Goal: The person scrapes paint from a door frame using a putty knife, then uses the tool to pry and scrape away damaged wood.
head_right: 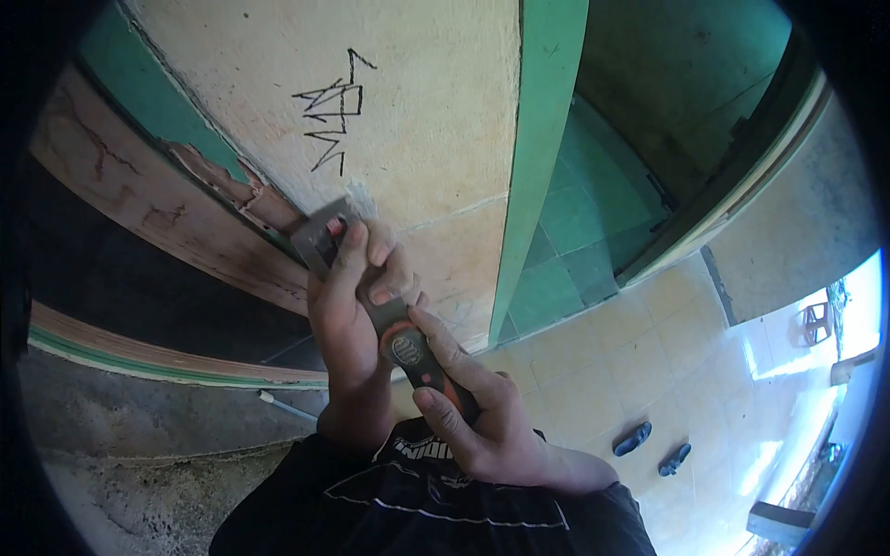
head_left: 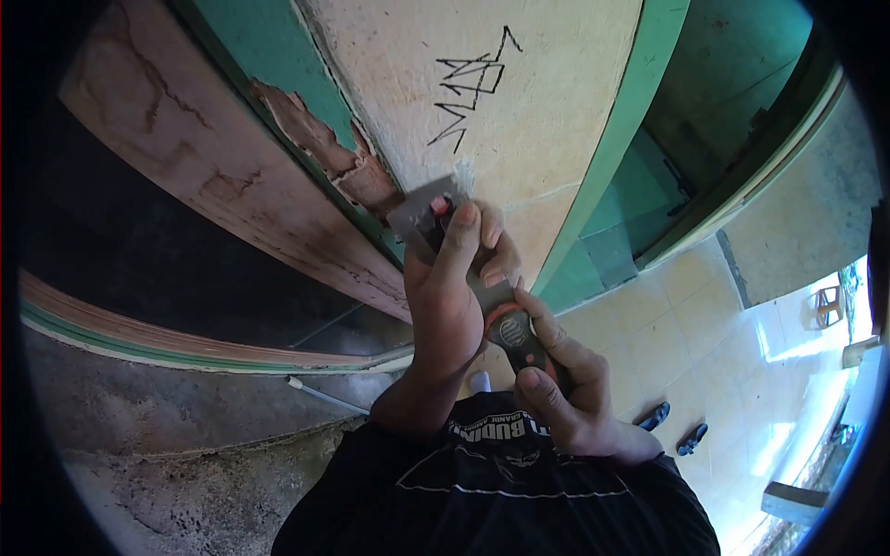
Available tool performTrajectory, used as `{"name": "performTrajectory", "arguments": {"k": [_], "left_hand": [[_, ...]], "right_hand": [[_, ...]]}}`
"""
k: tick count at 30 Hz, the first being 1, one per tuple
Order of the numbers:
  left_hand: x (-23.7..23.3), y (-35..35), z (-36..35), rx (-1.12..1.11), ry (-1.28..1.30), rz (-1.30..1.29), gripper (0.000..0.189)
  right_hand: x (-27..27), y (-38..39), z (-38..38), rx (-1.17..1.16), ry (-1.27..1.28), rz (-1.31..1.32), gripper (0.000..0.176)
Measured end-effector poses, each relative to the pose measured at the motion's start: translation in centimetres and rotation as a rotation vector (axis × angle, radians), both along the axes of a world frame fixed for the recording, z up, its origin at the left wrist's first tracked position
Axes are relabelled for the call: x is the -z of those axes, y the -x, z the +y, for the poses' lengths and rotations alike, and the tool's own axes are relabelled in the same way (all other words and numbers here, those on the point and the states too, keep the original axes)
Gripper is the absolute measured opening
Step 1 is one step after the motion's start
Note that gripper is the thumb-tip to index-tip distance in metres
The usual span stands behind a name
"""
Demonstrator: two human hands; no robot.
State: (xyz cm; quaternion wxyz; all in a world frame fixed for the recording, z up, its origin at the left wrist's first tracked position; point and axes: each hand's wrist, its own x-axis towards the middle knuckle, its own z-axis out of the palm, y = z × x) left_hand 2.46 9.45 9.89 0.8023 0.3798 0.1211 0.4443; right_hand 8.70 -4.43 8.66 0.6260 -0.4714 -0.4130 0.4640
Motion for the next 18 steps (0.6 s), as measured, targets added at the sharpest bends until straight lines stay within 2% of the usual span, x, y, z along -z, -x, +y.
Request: {"name": "performTrajectory", "arguments": {"k": [3, 5, 6, 7, 9, 15, 18], "left_hand": [[-0.1, -0.4, -0.1, -0.084, 0.036, 0.02, 0.025], [-0.1, -0.1, 0.1, -0.037, -0.052, 0.015, 0.024], [-0.3, 0.3, 0.4, 0.095, 0.027, -0.01, 0.023], [-0.2, 0.2, 0.1, 0.092, 0.03, -0.009, 0.023], [-0.5, -0.6, -0.3, -0.135, -0.049, 0.078, 0.025], [-0.9, -0.1, -0.1, 0.004, -0.035, 0.069, 0.024], [-0.3, 0.0, -0.5, -0.039, -0.012, 0.051, 0.025]], "right_hand": [[0.3, -0.1, 0.2, 0.01, -0.004, -0.049, 0.056], [0.5, 0.1, 0.0, 0.024, 0.007, -0.079, 0.056], [0.1, 0.1, 0.0, 0.012, 0.022, -0.044, 0.056], [-0.2, 0.0, 0.0, 0.001, 0.028, -0.013, 0.056], [0.2, 0.2, 0.0, 0.012, 0.017, -0.042, 0.056], [-0.7, 0.1, 0.0, 0.014, 0.03, -0.022, 0.057], [-0.2, 0.3, -0.1, 0.013, 0.036, -0.029, 0.057]]}}
